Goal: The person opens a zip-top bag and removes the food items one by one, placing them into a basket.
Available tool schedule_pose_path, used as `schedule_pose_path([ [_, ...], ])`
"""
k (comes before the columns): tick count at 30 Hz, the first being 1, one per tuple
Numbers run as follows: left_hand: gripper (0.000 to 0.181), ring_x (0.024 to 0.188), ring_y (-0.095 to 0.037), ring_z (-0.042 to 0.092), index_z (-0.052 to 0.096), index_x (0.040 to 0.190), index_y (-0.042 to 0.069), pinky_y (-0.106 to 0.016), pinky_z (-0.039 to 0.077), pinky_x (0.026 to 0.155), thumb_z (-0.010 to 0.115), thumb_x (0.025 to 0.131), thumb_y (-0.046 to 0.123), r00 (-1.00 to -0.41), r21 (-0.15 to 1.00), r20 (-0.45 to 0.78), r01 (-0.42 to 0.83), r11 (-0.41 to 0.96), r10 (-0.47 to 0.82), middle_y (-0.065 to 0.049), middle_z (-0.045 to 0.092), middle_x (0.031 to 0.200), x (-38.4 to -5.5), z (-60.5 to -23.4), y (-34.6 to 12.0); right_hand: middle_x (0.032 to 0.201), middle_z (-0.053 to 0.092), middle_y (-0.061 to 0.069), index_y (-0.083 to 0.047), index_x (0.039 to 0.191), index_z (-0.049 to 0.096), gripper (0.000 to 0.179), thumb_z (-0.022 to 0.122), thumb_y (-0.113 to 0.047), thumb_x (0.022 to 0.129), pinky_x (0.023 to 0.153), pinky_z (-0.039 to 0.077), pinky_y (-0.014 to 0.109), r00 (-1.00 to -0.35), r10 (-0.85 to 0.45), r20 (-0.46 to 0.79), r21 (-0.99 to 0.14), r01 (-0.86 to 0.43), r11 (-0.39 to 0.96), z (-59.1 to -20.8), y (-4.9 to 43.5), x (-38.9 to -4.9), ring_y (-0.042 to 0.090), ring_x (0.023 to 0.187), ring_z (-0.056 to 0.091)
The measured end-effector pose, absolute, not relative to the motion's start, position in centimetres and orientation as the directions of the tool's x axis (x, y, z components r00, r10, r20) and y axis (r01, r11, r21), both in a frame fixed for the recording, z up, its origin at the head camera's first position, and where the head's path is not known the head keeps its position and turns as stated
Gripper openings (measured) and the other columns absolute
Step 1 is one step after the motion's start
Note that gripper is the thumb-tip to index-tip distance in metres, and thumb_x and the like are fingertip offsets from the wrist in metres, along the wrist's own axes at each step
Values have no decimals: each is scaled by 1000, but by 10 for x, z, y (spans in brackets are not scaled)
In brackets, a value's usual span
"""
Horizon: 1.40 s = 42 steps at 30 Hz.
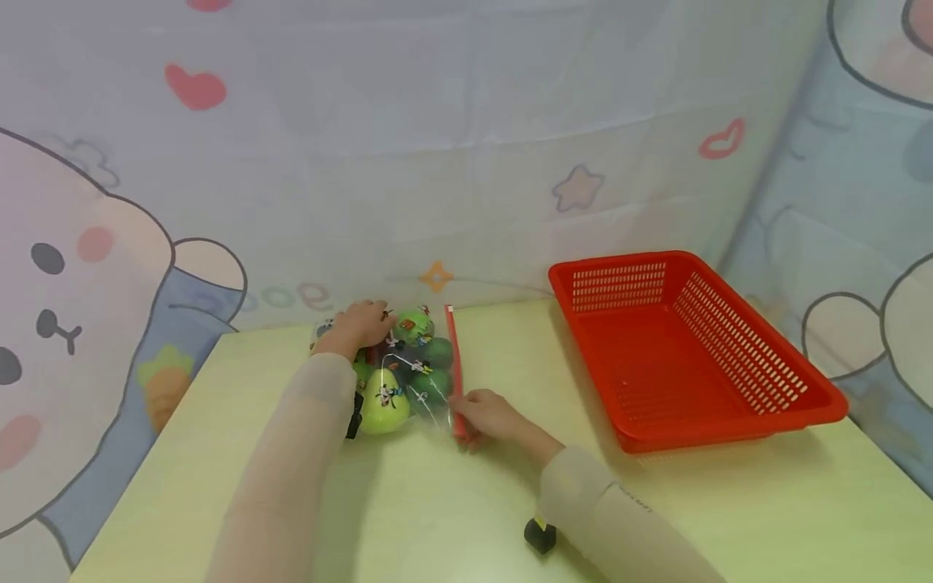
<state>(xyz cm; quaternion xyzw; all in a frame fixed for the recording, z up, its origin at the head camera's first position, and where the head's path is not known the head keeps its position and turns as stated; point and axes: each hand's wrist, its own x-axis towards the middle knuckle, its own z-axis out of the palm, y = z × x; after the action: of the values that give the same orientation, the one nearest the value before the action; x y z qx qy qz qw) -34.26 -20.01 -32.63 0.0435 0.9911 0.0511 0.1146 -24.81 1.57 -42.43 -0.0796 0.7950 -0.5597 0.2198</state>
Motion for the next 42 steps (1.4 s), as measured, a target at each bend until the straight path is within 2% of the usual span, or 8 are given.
schedule_pose_path([
  [4, 54, 135, -43, 22, 23, 144, 3, -60, 20, 107, 30, 100, 33, -973, 129, -219, 41, 991, 69, -24, 22, 148, -341, -334, -208, 78, 68, 17, 2, 87, 52, 25, 46, -21, 96, 50, 51, 26, -870, -427, -246, -949, 128, 287, -427, 10, -237, 11, 52, 61],
  [7, 49, 131, -44, 29, 32, 139, 1, -57, 27, 105, 33, 100, 31, -979, 131, -176, 77, 988, 99, -26, 30, 143, -342, -336, -208, 84, 69, 23, 3, 86, 51, 19, 46, -12, 95, 51, 52, 26, -879, -420, -226, -961, 132, 241, -427, 8, -237, 9, 53, 62],
  [12, 43, 121, -42, 42, 42, 129, -2, -51, 36, 100, 38, 99, 29, -982, 114, -118, 133, 985, 146, -26, 44, 131, -344, -338, -206, 87, 68, 25, 5, 88, 51, 17, 44, -9, 95, 57, 54, 28, -886, -400, -234, -967, 169, 191, -424, 10, -239, 8, 55, 64],
  [19, 24, 95, -35, 58, 55, 110, 8, -47, 47, 78, 40, 98, 23, -985, 76, -8, 169, 983, 171, -16, 62, 105, -341, -335, -202, 88, 68, 25, 6, 94, 50, 16, 44, -9, 96, 64, 56, 34, -891, -385, -241, -969, 197, 151, -413, 16, -235, 12, 59, 66],
  [24, 17, 81, -33, 59, 55, 100, 11, -43, 48, 63, 42, 97, 22, -984, 20, 17, 180, 984, 179, -13, 63, 91, -332, -328, -190, 80, 68, 20, 5, 93, 50, 15, 45, -9, 95, 64, 56, 33, -890, -383, -248, -966, 196, 169, -408, 27, -226, 12, 54, 64],
  [31, 15, 57, -26, 56, 56, 103, 10, -36, 45, 45, 49, 95, 21, -970, -132, 63, 226, 965, 235, -11, 60, 71, -306, -319, -173, 68, 64, 7, 4, 84, 51, 17, 47, -9, 94, 57, 54, 28, -874, -421, -242, -960, 154, 232, -409, 46, -206, 8, 49, 55],
  [35, 11, 54, -26, 56, 57, 97, 10, -37, 46, 44, 52, 93, 19, -950, -182, 96, 278, 943, 299, -10, 58, 65, -288, -319, -166, 66, 63, 6, 3, 83, 51, 16, 46, -7, 94, 53, 51, 24, -848, -459, -264, -954, 159, 254, -412, 57, -193, 8, 49, 54],
  [42, 11, 59, -25, 56, 58, 91, 11, -36, 44, 47, 53, 93, 21, -949, -140, 32, 305, 942, 312, -7, 58, 71, -270, -318, -160, 72, 68, 18, 1, 84, 51, 14, 46, -9, 94, 49, 48, 21, -799, -532, -281, -950, 151, 275, -419, 72, -177, 8, 48, 57],
])
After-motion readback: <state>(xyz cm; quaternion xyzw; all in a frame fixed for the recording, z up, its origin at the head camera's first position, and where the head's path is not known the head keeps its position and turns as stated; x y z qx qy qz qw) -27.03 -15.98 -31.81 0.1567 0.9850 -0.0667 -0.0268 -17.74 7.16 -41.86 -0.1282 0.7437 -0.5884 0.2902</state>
